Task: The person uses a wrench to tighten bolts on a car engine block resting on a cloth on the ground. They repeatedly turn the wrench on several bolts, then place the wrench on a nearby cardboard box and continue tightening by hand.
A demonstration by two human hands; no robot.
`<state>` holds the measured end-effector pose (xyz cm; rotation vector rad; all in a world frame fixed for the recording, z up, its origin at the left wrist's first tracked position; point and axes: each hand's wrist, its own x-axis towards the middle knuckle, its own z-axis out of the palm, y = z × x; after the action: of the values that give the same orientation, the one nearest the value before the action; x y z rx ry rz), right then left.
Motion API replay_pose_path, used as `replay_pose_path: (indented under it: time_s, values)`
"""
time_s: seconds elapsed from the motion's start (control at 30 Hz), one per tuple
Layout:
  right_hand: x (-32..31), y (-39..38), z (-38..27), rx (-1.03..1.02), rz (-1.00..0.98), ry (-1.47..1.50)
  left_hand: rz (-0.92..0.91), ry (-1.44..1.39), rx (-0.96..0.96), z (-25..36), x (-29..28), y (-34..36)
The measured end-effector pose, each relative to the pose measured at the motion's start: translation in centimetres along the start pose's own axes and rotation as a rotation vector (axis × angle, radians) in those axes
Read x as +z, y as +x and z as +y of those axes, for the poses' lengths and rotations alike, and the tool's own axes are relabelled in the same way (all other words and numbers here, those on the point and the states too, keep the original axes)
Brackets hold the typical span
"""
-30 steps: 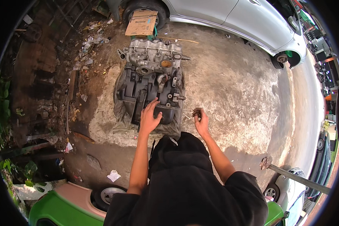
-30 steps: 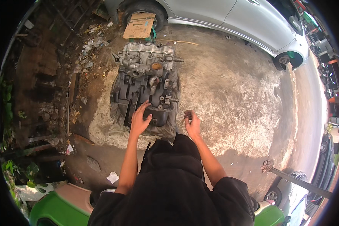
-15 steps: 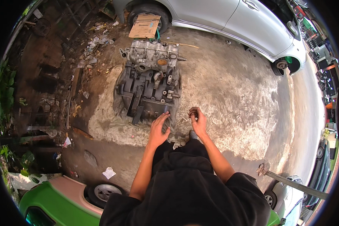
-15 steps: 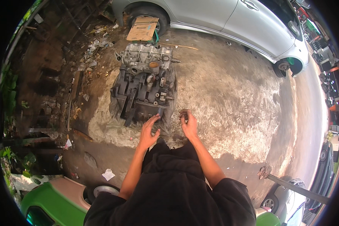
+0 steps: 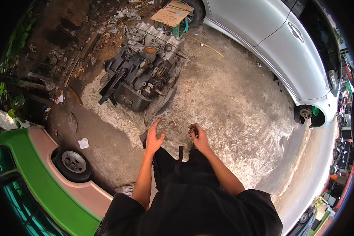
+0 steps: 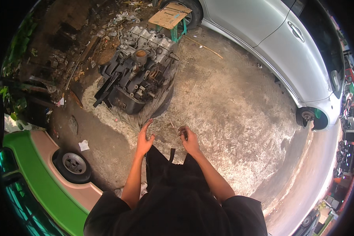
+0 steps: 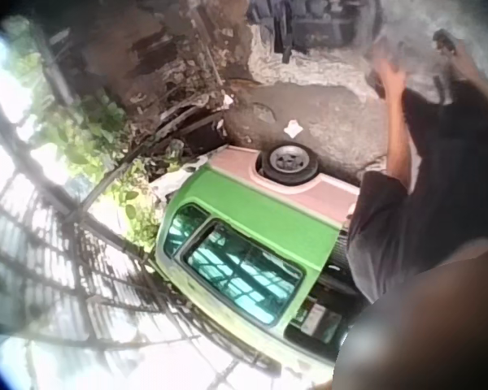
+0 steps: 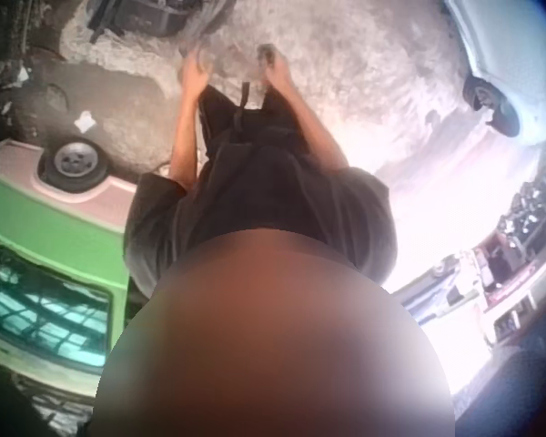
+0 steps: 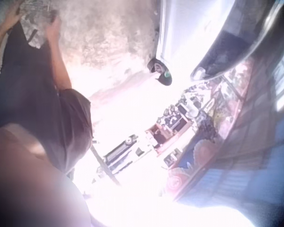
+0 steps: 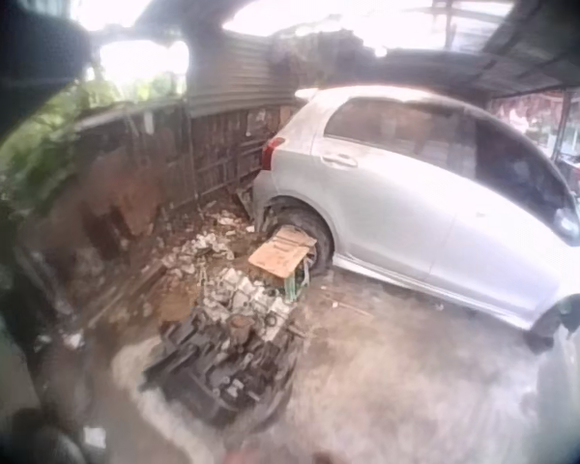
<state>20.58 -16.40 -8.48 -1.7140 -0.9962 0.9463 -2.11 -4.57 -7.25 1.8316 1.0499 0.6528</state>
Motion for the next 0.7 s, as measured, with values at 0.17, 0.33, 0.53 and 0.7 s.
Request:
replay_pose_path:
  time_s: [0.17, 0.33, 0.53, 0.7]
  values:
    - [-6.7, -2.1, 3.0, 0.069, -0.073, -0.049, 0.057, -0.075, -0.096, 3.4, 7.7, -4.2]
    - [-6.8, -0.9, 6.6, 0.071, -0.146, -0.13, 0.059, -0.098, -0.174, 3.7, 10.6, -6.3]
    - [-0.4, 3.0, 18.8, 0.186, -0.239, -0.215, 0.172, -0.052, -0.199, -4.6, 14.5, -6.5]
    - [11.9, 11.1, 36.7, 0.232, -0.321, -0.363, 0.188, 0.013, -0.18, -20.8, 21.4, -2.7]
